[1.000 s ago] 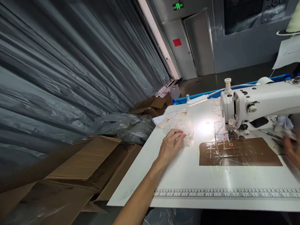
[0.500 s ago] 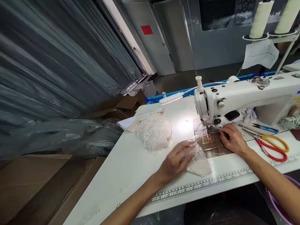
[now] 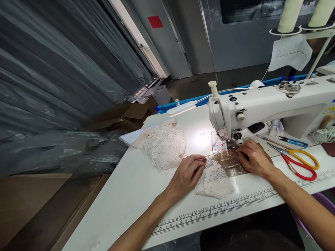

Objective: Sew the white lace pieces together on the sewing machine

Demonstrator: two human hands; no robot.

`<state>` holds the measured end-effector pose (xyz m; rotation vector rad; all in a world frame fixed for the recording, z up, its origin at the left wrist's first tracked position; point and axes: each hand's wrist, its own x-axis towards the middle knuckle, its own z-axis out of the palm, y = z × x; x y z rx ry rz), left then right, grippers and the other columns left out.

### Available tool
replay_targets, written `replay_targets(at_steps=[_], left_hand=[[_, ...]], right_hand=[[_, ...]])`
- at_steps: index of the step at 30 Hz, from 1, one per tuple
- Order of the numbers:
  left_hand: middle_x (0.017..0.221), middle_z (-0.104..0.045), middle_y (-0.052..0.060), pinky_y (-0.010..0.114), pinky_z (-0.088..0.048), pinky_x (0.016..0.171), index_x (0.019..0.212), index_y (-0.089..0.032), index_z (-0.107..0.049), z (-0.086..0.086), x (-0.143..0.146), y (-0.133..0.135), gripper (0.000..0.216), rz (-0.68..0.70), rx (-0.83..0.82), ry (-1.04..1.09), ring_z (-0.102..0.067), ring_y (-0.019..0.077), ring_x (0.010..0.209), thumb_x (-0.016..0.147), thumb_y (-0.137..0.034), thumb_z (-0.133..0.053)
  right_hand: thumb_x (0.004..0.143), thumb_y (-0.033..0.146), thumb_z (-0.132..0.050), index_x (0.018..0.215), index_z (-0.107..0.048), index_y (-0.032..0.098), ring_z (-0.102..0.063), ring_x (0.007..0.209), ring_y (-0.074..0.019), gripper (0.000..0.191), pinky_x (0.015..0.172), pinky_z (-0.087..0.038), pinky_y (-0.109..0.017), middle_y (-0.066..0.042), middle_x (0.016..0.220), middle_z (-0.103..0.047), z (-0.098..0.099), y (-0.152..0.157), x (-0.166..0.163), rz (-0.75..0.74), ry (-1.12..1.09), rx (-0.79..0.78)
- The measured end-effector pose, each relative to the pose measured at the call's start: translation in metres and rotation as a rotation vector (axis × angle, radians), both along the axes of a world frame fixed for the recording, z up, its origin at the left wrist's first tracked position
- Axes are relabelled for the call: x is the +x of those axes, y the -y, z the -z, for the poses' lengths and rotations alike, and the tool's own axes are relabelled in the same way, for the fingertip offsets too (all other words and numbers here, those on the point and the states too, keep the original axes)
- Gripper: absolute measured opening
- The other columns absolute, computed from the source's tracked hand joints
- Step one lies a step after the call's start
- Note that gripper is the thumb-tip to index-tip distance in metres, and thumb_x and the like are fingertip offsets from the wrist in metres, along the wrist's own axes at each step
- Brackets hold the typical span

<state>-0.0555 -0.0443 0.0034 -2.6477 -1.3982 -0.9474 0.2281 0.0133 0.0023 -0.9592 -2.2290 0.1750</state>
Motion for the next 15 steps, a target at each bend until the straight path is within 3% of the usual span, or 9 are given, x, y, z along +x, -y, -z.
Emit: replay_targets(at_steps=[5, 9, 12, 15], left_hand=[[0.089, -0.07, 0.006, 0.03, -0.055, 0.067, 0.101, -0.019, -0.056, 0.001, 0.0, -0.001, 0.013, -0.024, 0.102, 0.046, -0.068, 0.0178, 0.079, 0.096, -0.013, -0.047], [0.09, -0.072, 0.005, 0.024, -0.057, 0.065, 0.105, -0.019, -0.06, 0.0, 0.0, 0.0, 0.016, -0.028, 0.089, 0.116, -0.069, 0.0143, 0.074, 0.095, -0.013, -0.05], [0.09, -0.074, 0.005, 0.022, -0.057, 0.062, 0.103, -0.019, -0.064, -0.006, 0.006, 0.002, 0.015, -0.001, 0.036, 0.202, -0.07, 0.014, 0.074, 0.095, -0.016, -0.053], [0.087, -0.075, 0.005, 0.02, -0.054, 0.052, 0.102, -0.019, -0.068, -0.016, 0.025, 0.006, 0.015, 0.021, -0.169, 0.357, -0.068, 0.0127, 0.064, 0.095, -0.025, -0.057]], right_hand=[[0.093, 0.022, -0.045, 0.094, -0.071, 0.017, -0.062, 0.088, -0.0236, 0.026, 0.076, -0.053, -0.039, -0.011, 0.087, -0.066, -0.009, 0.008, -0.005, 0.006, 0.046, -0.056], [0.094, 0.023, -0.043, 0.104, -0.07, 0.016, -0.063, 0.081, -0.0201, 0.029, 0.074, -0.055, -0.037, -0.012, 0.097, -0.066, -0.01, 0.013, -0.008, -0.068, -0.065, -0.203], [0.095, 0.03, -0.045, 0.104, -0.07, 0.015, -0.062, 0.072, -0.017, 0.03, 0.071, -0.054, -0.035, -0.01, 0.088, -0.067, -0.017, 0.018, -0.012, -0.149, -0.181, -0.49], [0.088, 0.043, -0.06, 0.109, -0.067, 0.015, -0.063, 0.076, -0.0167, 0.036, 0.071, -0.054, -0.032, -0.008, 0.09, -0.069, -0.029, 0.026, -0.02, -0.371, -0.263, -0.901]])
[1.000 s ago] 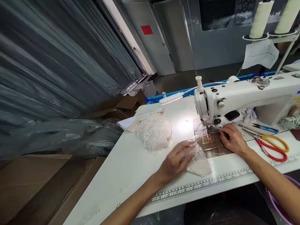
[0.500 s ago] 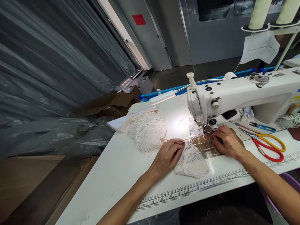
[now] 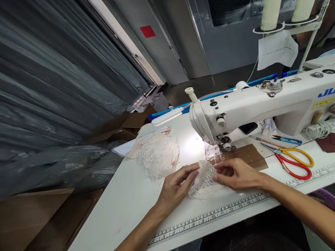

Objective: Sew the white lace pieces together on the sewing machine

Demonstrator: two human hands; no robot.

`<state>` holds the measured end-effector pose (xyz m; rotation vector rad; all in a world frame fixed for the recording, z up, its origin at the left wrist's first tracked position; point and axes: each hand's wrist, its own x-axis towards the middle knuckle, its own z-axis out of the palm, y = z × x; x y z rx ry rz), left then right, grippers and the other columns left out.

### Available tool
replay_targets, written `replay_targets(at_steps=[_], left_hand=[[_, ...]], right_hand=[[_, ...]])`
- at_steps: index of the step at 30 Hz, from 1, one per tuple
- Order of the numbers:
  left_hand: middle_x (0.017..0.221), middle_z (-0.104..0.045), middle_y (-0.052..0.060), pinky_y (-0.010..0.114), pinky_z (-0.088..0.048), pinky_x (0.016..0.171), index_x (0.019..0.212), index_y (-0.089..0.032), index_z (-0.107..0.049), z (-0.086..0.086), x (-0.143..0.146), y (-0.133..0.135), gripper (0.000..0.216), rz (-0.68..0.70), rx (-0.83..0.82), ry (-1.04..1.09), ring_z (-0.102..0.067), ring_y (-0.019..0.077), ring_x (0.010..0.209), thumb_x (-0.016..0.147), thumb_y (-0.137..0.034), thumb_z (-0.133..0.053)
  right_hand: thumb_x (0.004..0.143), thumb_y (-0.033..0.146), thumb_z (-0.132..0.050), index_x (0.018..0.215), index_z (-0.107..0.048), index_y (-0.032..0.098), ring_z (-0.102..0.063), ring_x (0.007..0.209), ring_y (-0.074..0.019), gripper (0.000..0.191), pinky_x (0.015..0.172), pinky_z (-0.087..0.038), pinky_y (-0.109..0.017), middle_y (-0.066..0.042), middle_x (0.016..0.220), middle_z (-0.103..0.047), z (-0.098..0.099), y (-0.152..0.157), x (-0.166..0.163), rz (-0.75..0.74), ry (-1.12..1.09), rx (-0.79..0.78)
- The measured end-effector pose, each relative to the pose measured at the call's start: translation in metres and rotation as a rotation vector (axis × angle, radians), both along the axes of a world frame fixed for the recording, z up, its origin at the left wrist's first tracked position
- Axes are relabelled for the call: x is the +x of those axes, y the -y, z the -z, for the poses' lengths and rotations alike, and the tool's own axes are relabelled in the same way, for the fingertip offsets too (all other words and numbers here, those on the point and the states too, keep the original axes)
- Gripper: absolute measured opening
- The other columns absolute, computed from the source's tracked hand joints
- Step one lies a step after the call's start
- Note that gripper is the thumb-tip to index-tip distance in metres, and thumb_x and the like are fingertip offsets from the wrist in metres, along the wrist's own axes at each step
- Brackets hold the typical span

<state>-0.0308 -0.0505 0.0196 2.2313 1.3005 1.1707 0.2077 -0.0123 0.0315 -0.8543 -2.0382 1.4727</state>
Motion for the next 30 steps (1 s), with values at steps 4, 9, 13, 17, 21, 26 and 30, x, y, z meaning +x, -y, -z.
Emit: replay_targets(at_steps=[4, 9, 13, 17, 21, 26, 30], left_hand=[[0.072, -0.073, 0.002, 0.02, -0.051, 0.048, 0.1, -0.019, -0.072, -0.02, 0.025, 0.0, 0.022, 0.153, -0.325, 0.163, -0.065, 0.0125, 0.056, 0.094, -0.036, -0.059], [0.084, -0.072, 0.004, 0.025, -0.053, 0.058, 0.105, -0.019, -0.067, -0.031, 0.011, -0.031, 0.025, 0.007, -0.233, -0.173, -0.068, 0.0165, 0.07, 0.099, -0.03, -0.045], [0.091, -0.066, 0.014, 0.033, -0.049, 0.058, 0.101, -0.013, -0.062, -0.017, -0.001, -0.078, 0.017, -0.195, -0.057, -0.681, -0.065, 0.0248, 0.072, 0.091, -0.016, -0.049], [0.111, -0.063, 0.013, 0.035, -0.049, 0.081, 0.098, -0.017, -0.06, -0.001, 0.005, -0.117, 0.02, -0.018, 0.082, -0.751, -0.063, 0.024, 0.095, 0.096, -0.018, -0.039], [0.109, -0.064, 0.013, 0.034, -0.048, 0.079, 0.098, -0.017, -0.06, 0.006, -0.002, -0.125, 0.022, -0.018, 0.072, -0.764, -0.062, 0.023, 0.09, 0.098, -0.024, -0.039], [0.108, -0.064, 0.013, 0.033, -0.048, 0.071, 0.097, -0.018, -0.059, 0.011, -0.015, -0.117, 0.02, -0.095, 0.039, -0.777, -0.063, 0.0233, 0.086, 0.098, -0.029, -0.043], [0.127, -0.059, 0.015, 0.036, -0.05, 0.078, 0.109, -0.018, -0.057, 0.009, -0.013, -0.114, 0.022, -0.108, 0.046, -0.766, -0.063, 0.0252, 0.099, 0.099, -0.029, -0.042]], right_hand=[[0.082, 0.043, -0.069, 0.113, -0.063, 0.017, -0.061, 0.084, -0.0154, 0.041, 0.075, -0.052, -0.029, -0.004, 0.094, -0.067, -0.005, 0.007, -0.01, -0.185, -0.116, -0.198], [0.086, 0.04, -0.06, 0.095, -0.062, 0.016, -0.061, 0.071, -0.0142, 0.025, 0.067, -0.051, -0.028, -0.003, 0.082, -0.067, 0.001, -0.01, -0.01, -0.104, -0.057, -0.361], [0.088, 0.039, -0.058, 0.096, -0.058, 0.019, -0.064, 0.058, -0.0156, 0.021, 0.054, -0.049, -0.027, -0.003, 0.072, -0.068, -0.007, -0.029, -0.008, 0.034, 0.269, -0.285], [0.091, 0.039, -0.051, 0.084, -0.056, 0.021, -0.061, 0.054, -0.0166, 0.02, 0.052, -0.044, -0.028, -0.001, 0.061, -0.065, -0.011, -0.037, -0.01, 0.117, 0.476, 0.046], [0.091, 0.041, -0.05, 0.084, -0.059, 0.022, -0.058, 0.051, -0.0157, 0.022, 0.052, -0.041, -0.029, 0.0, 0.059, -0.063, -0.003, -0.038, -0.008, 0.178, 0.486, 0.123], [0.093, 0.04, -0.047, 0.081, -0.055, 0.022, -0.063, 0.052, -0.015, 0.023, 0.051, -0.041, -0.027, 0.002, 0.058, -0.061, 0.0, -0.042, -0.004, 0.139, 0.43, 0.034], [0.097, 0.048, -0.039, 0.08, -0.057, 0.022, -0.064, 0.053, -0.0179, 0.036, 0.05, -0.04, -0.027, 0.0, 0.052, -0.061, -0.005, -0.045, 0.0, 0.184, 0.491, -0.007]])
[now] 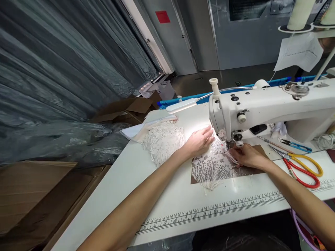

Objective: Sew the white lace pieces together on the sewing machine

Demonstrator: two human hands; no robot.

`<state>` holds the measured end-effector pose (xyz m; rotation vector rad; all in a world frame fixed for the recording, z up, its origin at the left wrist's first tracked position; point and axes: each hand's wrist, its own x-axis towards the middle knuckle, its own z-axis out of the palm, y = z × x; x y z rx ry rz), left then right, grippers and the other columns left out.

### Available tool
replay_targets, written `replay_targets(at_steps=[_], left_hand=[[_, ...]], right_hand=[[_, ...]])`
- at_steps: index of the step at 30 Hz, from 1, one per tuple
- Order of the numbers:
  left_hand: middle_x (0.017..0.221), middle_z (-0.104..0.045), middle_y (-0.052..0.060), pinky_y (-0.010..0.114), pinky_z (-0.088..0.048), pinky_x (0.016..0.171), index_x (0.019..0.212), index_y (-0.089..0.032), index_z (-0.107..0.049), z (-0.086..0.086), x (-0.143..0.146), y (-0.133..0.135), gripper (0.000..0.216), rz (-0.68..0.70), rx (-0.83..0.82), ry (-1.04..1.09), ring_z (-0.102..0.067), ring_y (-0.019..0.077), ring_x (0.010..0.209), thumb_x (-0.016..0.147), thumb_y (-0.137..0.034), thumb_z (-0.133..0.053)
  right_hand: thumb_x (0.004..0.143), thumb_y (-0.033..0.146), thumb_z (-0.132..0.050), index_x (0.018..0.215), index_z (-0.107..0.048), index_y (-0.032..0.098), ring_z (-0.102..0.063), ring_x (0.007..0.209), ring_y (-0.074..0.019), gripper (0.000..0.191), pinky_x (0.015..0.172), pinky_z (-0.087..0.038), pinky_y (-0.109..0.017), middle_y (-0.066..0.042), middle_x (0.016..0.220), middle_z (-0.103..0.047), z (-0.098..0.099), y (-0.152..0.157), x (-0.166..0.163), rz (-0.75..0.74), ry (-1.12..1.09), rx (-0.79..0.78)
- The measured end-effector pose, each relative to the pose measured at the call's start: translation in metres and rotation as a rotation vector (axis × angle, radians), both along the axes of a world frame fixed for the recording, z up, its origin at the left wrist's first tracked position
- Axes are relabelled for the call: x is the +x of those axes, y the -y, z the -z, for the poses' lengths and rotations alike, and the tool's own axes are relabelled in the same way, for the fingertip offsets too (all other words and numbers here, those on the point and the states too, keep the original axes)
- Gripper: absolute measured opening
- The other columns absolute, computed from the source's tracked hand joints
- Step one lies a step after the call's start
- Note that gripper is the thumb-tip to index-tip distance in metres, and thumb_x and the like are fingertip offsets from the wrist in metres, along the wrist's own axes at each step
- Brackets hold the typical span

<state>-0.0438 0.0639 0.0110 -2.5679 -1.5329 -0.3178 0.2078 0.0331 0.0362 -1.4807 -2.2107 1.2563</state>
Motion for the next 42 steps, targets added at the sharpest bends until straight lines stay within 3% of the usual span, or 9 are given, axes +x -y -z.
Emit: replay_targets(at_steps=[4, 8, 14, 17, 20, 26, 33, 39, 42], left_hand=[[0.128, -0.061, 0.014, 0.041, -0.052, 0.084, 0.116, -0.017, -0.056, -0.006, 0.008, 0.022, 0.024, 0.028, 0.159, 0.078, -0.062, 0.026, 0.107, 0.099, -0.024, -0.041], [0.096, -0.07, 0.01, 0.033, -0.053, 0.062, 0.106, -0.014, -0.063, -0.007, 0.025, 0.061, 0.025, 0.211, 0.141, 0.115, -0.065, 0.0192, 0.076, 0.1, -0.022, -0.04], [0.138, -0.056, 0.016, 0.053, -0.046, 0.098, 0.132, -0.016, -0.054, 0.002, 0.038, 0.077, 0.047, 0.335, -0.012, 0.034, -0.055, 0.0332, 0.122, 0.099, -0.048, -0.045], [0.146, -0.049, 0.013, 0.054, -0.041, 0.101, 0.137, -0.023, -0.05, 0.003, 0.03, 0.067, 0.05, 0.332, -0.103, 0.085, -0.05, 0.0329, 0.128, 0.097, -0.053, -0.046], [0.146, -0.05, 0.009, 0.05, -0.044, 0.097, 0.135, -0.028, -0.053, 0.003, 0.023, 0.063, 0.039, 0.29, -0.108, 0.186, -0.053, 0.0278, 0.124, 0.102, -0.043, -0.04], [0.115, -0.07, 0.009, 0.046, -0.046, 0.094, 0.11, -0.019, -0.062, 0.002, 0.027, 0.07, 0.019, 0.339, 0.212, 0.282, -0.066, 0.0214, 0.104, 0.099, -0.027, -0.049], [0.107, -0.07, 0.014, 0.044, -0.053, 0.091, 0.108, -0.011, -0.058, -0.004, 0.043, 0.074, 0.017, 0.44, 0.436, 0.25, -0.066, 0.0237, 0.102, 0.091, -0.014, -0.055], [0.098, -0.07, 0.011, 0.036, -0.061, 0.078, 0.094, -0.012, -0.062, 0.008, 0.037, 0.067, 0.012, 0.497, 0.216, 0.362, -0.069, 0.0189, 0.087, 0.095, -0.017, -0.052], [0.099, -0.071, 0.009, 0.037, -0.062, 0.08, 0.091, -0.014, -0.065, 0.012, 0.035, 0.066, 0.014, 0.495, 0.215, 0.397, -0.069, 0.0172, 0.087, 0.096, -0.017, -0.052]], right_hand=[[0.098, 0.053, -0.036, 0.077, -0.061, 0.021, -0.06, 0.049, -0.016, 0.046, 0.053, -0.041, -0.028, 0.0, 0.049, -0.06, -0.006, 0.001, 0.008, -0.013, 0.02, 0.005], [0.086, 0.044, -0.059, 0.081, -0.064, 0.02, -0.059, 0.057, -0.0141, 0.024, 0.055, -0.042, -0.026, -0.001, 0.066, -0.067, -0.007, 0.008, 0.006, -0.073, 0.024, 0.127], [0.077, 0.028, -0.065, 0.101, -0.067, 0.017, -0.062, 0.07, -0.0175, 0.026, 0.063, -0.045, -0.028, -0.004, 0.078, -0.068, 0.0, 0.019, -0.003, 0.154, 0.083, 0.212], [0.079, 0.031, -0.063, 0.096, -0.069, 0.018, -0.061, 0.065, -0.0166, 0.022, 0.06, -0.044, -0.028, -0.003, 0.073, -0.067, 0.002, 0.023, -0.003, 0.206, 0.031, 0.137], [0.08, 0.033, -0.062, 0.085, -0.07, 0.019, -0.06, 0.063, -0.0162, 0.016, 0.058, -0.042, -0.028, -0.002, 0.069, -0.066, 0.002, 0.026, -0.005, 0.222, 0.01, 0.144], [0.082, 0.029, -0.059, 0.086, -0.069, 0.02, -0.061, 0.065, -0.0156, 0.014, 0.06, -0.043, -0.027, -0.002, 0.073, -0.069, 0.013, 0.034, -0.009, 0.252, -0.031, 0.32], [0.09, 0.022, -0.05, 0.096, -0.07, 0.018, -0.064, 0.078, -0.0179, 0.021, 0.061, -0.042, -0.026, -0.008, 0.091, -0.071, 0.028, 0.048, -0.02, 0.0, 0.076, 0.664], [0.087, 0.024, -0.053, 0.098, -0.072, 0.019, -0.063, 0.079, -0.0157, 0.022, 0.07, -0.047, -0.027, -0.006, 0.094, -0.071, 0.004, 0.022, -0.005, -0.243, -0.052, 0.402], [0.085, 0.024, -0.052, 0.098, -0.073, 0.017, -0.057, 0.064, -0.0138, 0.025, 0.062, -0.044, -0.026, -0.003, 0.076, -0.069, -0.003, -0.002, 0.008, -0.14, -0.033, 0.317]])
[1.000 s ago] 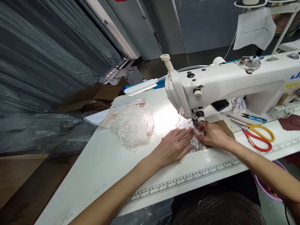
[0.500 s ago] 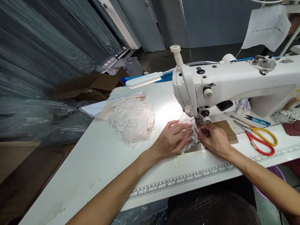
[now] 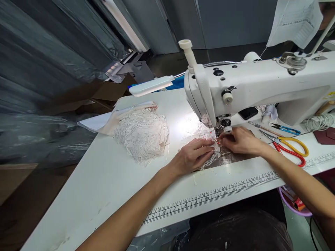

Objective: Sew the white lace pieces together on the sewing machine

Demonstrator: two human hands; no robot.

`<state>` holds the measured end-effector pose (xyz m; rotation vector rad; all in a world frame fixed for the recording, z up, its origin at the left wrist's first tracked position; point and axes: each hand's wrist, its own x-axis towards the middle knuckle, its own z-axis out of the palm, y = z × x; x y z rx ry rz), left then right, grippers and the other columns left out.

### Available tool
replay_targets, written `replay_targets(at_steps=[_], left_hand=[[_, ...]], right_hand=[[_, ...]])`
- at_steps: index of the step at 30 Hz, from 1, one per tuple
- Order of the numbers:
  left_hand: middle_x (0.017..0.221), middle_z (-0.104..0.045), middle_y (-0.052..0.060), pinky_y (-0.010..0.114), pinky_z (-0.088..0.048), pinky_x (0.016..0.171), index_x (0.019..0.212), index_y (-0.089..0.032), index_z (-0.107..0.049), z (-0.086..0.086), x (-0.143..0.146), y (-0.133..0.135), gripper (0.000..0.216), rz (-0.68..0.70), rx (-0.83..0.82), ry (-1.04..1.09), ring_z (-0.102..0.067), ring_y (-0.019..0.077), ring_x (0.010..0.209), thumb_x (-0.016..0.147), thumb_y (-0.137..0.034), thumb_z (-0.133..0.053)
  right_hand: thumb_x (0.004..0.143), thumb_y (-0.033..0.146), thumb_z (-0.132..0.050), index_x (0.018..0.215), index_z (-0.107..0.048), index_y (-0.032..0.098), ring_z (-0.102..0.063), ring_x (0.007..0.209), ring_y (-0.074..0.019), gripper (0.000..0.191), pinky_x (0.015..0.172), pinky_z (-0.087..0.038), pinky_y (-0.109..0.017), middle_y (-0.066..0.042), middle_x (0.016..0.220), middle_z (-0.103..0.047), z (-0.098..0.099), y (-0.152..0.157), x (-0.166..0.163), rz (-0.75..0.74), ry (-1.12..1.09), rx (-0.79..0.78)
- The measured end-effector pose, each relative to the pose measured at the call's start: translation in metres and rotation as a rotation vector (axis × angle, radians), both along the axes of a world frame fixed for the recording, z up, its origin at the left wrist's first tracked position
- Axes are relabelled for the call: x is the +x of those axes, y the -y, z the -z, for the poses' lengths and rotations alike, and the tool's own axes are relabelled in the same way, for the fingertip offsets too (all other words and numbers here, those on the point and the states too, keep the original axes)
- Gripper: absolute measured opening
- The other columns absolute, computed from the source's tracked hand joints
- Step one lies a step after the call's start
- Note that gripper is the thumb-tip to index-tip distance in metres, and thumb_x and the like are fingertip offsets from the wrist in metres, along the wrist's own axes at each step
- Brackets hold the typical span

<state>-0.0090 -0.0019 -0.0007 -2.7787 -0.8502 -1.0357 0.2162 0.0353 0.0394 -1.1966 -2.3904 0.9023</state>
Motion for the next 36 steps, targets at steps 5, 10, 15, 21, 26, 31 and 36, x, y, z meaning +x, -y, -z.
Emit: replay_targets(at_steps=[5, 10, 15, 21, 26, 31, 36], left_hand=[[0.101, -0.069, 0.01, 0.043, -0.059, 0.093, 0.093, -0.013, -0.066, 0.0, 0.001, 0.002, 0.015, -0.012, 0.017, -0.034, -0.069, 0.0168, 0.093, 0.097, -0.016, -0.052], [0.094, -0.071, 0.005, 0.046, -0.056, 0.098, 0.094, -0.014, -0.065, -0.003, 0.004, 0.002, 0.01, -0.024, 0.083, -0.025, -0.07, 0.0138, 0.087, 0.094, -0.012, -0.055], [0.093, -0.072, 0.005, 0.045, -0.056, 0.099, 0.097, -0.014, -0.065, -0.002, 0.004, 0.0, 0.01, 0.0, 0.08, -0.014, -0.071, 0.0126, 0.086, 0.094, -0.011, -0.056], [0.098, -0.071, 0.006, 0.044, -0.056, 0.101, 0.103, -0.014, -0.066, -0.002, 0.003, 0.001, 0.012, 0.026, -0.027, 0.071, -0.07, 0.0131, 0.091, 0.094, -0.012, -0.058], [0.098, -0.069, 0.006, 0.043, -0.056, 0.102, 0.104, -0.015, -0.067, 0.0, 0.005, 0.002, 0.014, 0.042, -0.073, 0.094, -0.069, 0.0119, 0.088, 0.094, -0.011, -0.058], [0.094, -0.071, 0.007, 0.045, -0.055, 0.103, 0.098, -0.012, -0.065, 0.001, 0.006, 0.0, 0.009, 0.035, 0.034, 0.009, -0.071, 0.0135, 0.088, 0.093, -0.01, -0.058], [0.095, -0.072, 0.007, 0.045, -0.055, 0.103, 0.097, -0.013, -0.064, 0.0, 0.005, 0.0, 0.009, 0.037, 0.037, -0.027, -0.072, 0.014, 0.09, 0.094, -0.011, -0.056]], right_hand=[[0.085, 0.023, -0.052, 0.099, -0.075, 0.022, -0.056, 0.064, -0.0129, 0.027, 0.059, -0.038, -0.024, 0.0, 0.074, -0.068, 0.013, -0.008, 0.004, -0.015, 0.013, 0.081], [0.087, 0.021, -0.053, 0.11, -0.074, 0.024, -0.054, 0.066, -0.0118, 0.032, 0.058, -0.036, -0.023, -0.003, 0.092, -0.07, 0.022, 0.003, 0.004, -0.183, -0.042, 0.274], [0.09, 0.022, -0.051, 0.115, -0.073, 0.023, -0.049, 0.063, -0.012, 0.034, 0.057, -0.035, -0.024, -0.005, 0.093, -0.068, 0.022, 0.002, 0.007, -0.209, 0.01, 0.312], [0.091, 0.024, -0.05, 0.117, -0.072, 0.023, -0.052, 0.068, -0.0137, 0.033, 0.059, -0.037, -0.026, -0.006, 0.098, -0.067, 0.024, 0.002, 0.007, -0.196, 0.017, 0.307], [0.092, 0.026, -0.051, 0.116, -0.072, 0.023, -0.052, 0.07, -0.0141, 0.032, 0.06, -0.037, -0.026, -0.007, 0.097, -0.067, 0.024, 0.002, 0.007, -0.213, 0.026, 0.315], [0.092, 0.026, -0.051, 0.117, -0.071, 0.023, -0.053, 0.072, -0.015, 0.033, 0.061, -0.038, -0.026, -0.009, 0.103, -0.067, 0.026, 0.003, 0.007, -0.22, 0.043, 0.321], [0.089, 0.023, -0.053, 0.115, -0.072, 0.019, -0.056, 0.077, -0.0161, 0.032, 0.066, -0.041, -0.027, -0.01, 0.103, -0.067, 0.022, 0.004, 0.006, -0.205, -0.003, 0.24]])
